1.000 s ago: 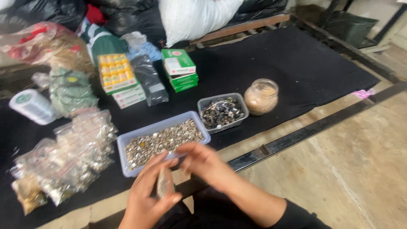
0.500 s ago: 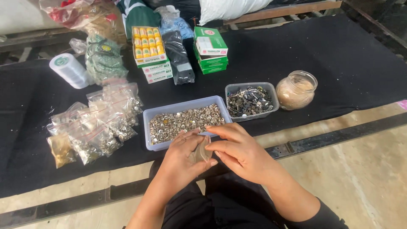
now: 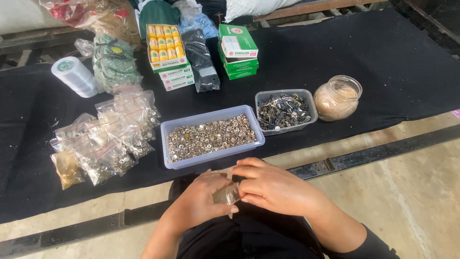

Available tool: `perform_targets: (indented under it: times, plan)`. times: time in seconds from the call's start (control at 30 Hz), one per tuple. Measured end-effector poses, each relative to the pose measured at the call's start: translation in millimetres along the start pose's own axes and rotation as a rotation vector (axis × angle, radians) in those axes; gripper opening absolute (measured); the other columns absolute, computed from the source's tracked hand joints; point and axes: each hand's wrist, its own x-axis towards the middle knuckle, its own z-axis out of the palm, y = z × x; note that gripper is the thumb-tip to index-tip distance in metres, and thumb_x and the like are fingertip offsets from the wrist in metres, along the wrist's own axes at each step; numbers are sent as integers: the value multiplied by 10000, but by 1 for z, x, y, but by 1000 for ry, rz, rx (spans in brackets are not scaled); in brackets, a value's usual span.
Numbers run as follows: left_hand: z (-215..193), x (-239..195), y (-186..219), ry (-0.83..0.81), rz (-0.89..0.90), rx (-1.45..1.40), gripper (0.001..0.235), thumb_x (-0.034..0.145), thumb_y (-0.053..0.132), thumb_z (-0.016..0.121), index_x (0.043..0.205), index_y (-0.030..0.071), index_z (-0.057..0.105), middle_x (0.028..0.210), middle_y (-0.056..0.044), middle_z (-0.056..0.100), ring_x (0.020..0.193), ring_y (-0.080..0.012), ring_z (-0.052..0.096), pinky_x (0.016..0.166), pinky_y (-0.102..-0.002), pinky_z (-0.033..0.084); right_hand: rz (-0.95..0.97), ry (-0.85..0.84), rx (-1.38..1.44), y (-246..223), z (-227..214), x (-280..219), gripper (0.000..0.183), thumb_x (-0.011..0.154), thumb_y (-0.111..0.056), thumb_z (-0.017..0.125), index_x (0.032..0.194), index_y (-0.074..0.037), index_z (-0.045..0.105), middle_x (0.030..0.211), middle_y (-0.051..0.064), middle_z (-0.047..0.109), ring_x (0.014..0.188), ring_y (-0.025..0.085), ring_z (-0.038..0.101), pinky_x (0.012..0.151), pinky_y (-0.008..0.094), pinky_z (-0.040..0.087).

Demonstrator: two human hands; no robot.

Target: Bagging small metal eyelets into plastic zip-lock bags

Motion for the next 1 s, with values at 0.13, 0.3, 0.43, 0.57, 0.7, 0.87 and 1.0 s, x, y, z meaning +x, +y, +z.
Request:
perform_targets:
  times: [0.13,0.3,0.43,0.57,0.7,0.87,1.0]
  plan:
    - [-6,-5,-11,70,108,-82,370,786,423,813,1004,143,710,961,-14,708,882,-199,640,861,-326,450,-74,-23,142,29,1,8,278,1039,-262,546,887,-56,656,1276,232,654,1251,415,558,1027,501,440]
    - [-34,-6,-19,223,-165,-236,366,752,328,854,1083,202,762,1109,52,763,996,-99,705,924,-275,511,219,175,236,102,9,60,277,1025,-285,521,1128,-133,729,1388,84,665,1280,249,630,1057,432,473]
    - [-61,28,-47,459,-179,-69,497,774,420,846,1192,173,743,1126,-112,777,1182,-346,679,1069,-559,459,200,146,235,120,50,124,166,985,-106,632,1106,-45,727,1137,209,739,1155,413,671,995,508,522]
    - [-58,60,-93,778,-185,-223,441,876,369,824,1230,136,704,1217,-132,716,1125,-311,646,1024,-454,483,271,-38,171,141,87,162,262,997,-199,574,1159,-86,746,1145,203,746,1166,400,669,1000,526,508]
    - [-42,65,-127,877,-215,-168,466,842,293,859,1218,72,694,1388,-233,595,1370,-437,499,1163,-541,367,442,161,216,142,71,162,325,969,-159,554,1252,-137,713,1208,122,741,1218,327,654,1041,451,505]
    - [-37,66,-135,795,-57,89,376,794,185,856,1120,42,736,1221,-154,714,1351,-424,522,1136,-530,384,173,559,392,130,64,135,235,956,-40,621,1151,-103,737,1202,73,724,1168,261,664,910,342,567]
    - [-37,70,-152,712,89,311,445,673,56,807,1108,-2,739,1159,-192,743,1267,-474,579,1082,-585,419,91,359,297,109,44,123,179,1016,-174,604,1084,-73,734,1100,152,740,1110,367,676,943,439,556]
